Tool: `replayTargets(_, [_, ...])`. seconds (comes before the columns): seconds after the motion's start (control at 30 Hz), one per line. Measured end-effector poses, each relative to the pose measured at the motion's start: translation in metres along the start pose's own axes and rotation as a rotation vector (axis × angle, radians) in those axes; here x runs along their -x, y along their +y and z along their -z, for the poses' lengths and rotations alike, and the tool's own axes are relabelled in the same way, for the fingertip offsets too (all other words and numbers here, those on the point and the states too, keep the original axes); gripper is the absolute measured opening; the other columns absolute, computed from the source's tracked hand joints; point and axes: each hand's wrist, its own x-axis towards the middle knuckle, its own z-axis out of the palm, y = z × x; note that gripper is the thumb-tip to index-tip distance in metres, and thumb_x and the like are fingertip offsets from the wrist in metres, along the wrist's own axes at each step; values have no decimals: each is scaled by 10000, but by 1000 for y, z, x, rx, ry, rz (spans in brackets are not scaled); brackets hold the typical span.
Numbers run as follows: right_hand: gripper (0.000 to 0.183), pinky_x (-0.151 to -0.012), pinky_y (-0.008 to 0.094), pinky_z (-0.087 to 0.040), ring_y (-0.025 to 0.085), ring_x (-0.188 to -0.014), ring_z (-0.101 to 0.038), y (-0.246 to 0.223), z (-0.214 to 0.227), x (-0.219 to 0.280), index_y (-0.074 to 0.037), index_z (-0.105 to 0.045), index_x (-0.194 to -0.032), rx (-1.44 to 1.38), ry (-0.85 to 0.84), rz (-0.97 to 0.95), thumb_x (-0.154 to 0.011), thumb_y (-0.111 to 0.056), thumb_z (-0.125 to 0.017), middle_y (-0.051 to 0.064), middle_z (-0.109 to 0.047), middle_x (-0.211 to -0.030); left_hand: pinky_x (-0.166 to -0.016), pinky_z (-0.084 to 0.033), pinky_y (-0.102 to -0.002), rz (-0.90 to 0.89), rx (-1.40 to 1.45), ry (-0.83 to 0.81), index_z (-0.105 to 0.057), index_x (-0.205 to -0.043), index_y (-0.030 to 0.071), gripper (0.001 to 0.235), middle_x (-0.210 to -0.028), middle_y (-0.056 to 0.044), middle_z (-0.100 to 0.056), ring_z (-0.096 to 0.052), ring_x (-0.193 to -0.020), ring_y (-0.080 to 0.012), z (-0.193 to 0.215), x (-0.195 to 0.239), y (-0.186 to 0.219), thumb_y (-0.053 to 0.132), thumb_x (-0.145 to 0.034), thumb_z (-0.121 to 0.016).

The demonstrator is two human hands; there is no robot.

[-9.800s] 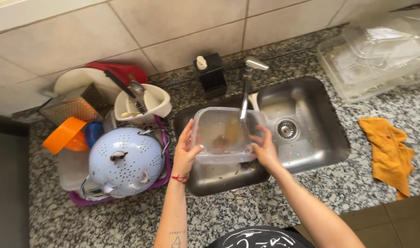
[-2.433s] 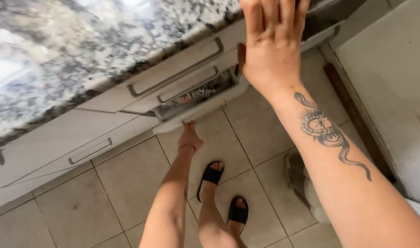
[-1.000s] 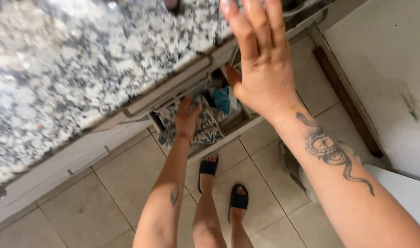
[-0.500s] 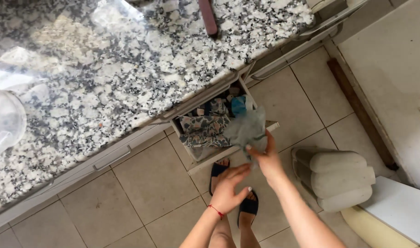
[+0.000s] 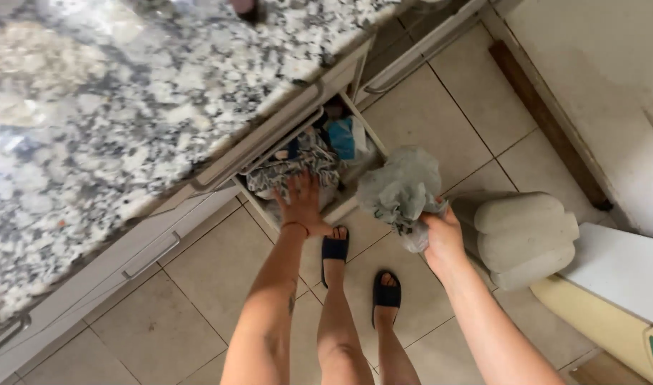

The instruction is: The person washes a metal grater and a plastic container in the sink using a sponge and running water. They then remove food scraps from the sink drain, clean the drain cover, and place the cleaned items in a drying rack. Finally, they retrieve a plastic bag from a drawer and dispose of the collected food waste.

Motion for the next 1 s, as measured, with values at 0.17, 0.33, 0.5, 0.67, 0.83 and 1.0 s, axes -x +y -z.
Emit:
replayTargets(0.17, [357, -902, 431, -466, 235, -1010, -596, 5, 5, -2, -41, -591, -1121, -57, 38, 2, -787, 83, -572, 106, -616, -1033, -1020, 9, -752, 50, 174, -31, 31, -1490, 258, 1326, -1556, -26, 106, 92, -1416, -342, 31, -35, -35, 552, -488, -786])
replayTargets(0.33, [346, -861, 412, -504, 223, -941, -625, 25, 18, -9, -65, -615, -1069, -152, 67, -46, -759, 89, -600, 99, -639, -984, -837, -410, -462, 44, 79, 557, -431, -1231, 216, 526, -1252, -4, -353, -408, -1081, -238, 2, -3, -30, 251, -736, -608])
replayTargets(0.5, [276, -866, 497, -485, 296, -922, -647, 69, 48, -33, -69, -640, -1031, -374, 67, -323, -779, -40, -532, 132, -663, -989, -746, -456, -423, 245, 1690, 68, -382, -1382, 204, 554, -1283, -64, -578, -638, -1026, -265, -89, -14, -66, 145, -845, -504])
replayTargets(0.67, [380, -978, 552, -410, 337, -1093, -581, 59, 68, -51, -75, -584, -1195, -557, -202, -380, -872, -219, -443, 164, -610, -1169, -968, -488, -432, 289, 2502, 394, -119, -1463, 265, 890, -1555, 51, 9, -412, -1311, -257, -10, -51, -70, -60, -784, -594])
replayTargets(0.83, [340, -839, 431, -499, 291, -908, -649, -9, 57, 8, -4, -643, -1054, -384, -275, -92, -748, 59, -507, 156, -663, -943, -871, -422, -543, -10, 2234, -231, -483, -1263, 304, 549, -1327, -25, -518, -519, -1183, -302, 84, 80, 47, 602, -812, -387])
replayTargets(1.0, [438, -771, 288, -500, 148, -868, -619, -61, 100, 63, -12, -652, -1084, -164, -333, 233, -667, 117, -683, 88, -677, -925, -626, -565, -441, -41, 2285, -50, -658, -1007, 5, 333, -893, -195, -687, -691, -768, -307, 113, 162, 108, 206, -761, -759])
